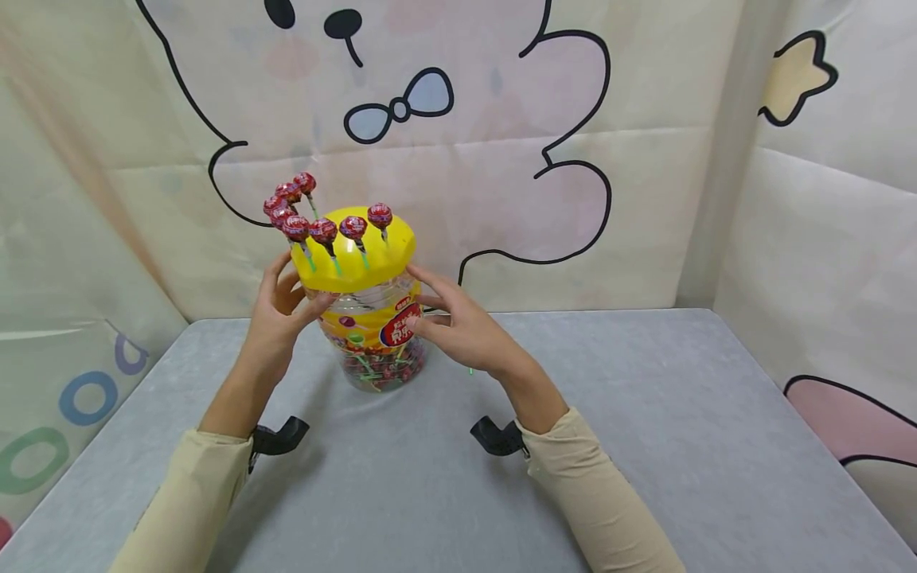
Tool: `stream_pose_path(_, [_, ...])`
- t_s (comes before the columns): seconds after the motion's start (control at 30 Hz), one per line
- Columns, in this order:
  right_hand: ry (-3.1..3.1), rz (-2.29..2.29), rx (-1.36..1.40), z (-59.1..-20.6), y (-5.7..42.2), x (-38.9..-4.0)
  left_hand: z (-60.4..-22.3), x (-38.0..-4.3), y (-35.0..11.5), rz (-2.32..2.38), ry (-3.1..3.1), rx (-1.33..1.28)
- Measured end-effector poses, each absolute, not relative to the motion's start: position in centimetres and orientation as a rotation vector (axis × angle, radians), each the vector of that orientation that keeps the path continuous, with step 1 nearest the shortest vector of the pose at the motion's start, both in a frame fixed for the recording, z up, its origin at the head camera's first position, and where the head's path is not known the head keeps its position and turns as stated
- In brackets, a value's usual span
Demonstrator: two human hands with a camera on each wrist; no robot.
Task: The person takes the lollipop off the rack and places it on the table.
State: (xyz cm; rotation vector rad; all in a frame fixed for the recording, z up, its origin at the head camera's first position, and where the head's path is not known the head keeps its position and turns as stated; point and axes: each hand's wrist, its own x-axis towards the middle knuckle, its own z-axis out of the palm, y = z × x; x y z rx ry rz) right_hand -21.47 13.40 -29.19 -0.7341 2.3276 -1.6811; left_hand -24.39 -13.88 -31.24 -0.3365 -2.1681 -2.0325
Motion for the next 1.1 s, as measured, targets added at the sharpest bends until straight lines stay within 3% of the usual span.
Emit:
stream_pose_path(0.57, [2.317, -1.719, -0.757, -30.3, 13.5, -22.5, -30.6, -22.6, -12.2, -1.919, -2.23, -0.176])
stream_pose_path(1.1, [2.303, -1.703, -0.696, -29.6, 13.3, -21.8, -31.5, -23.9, -13.7, -1.99, -2.208, -0.348])
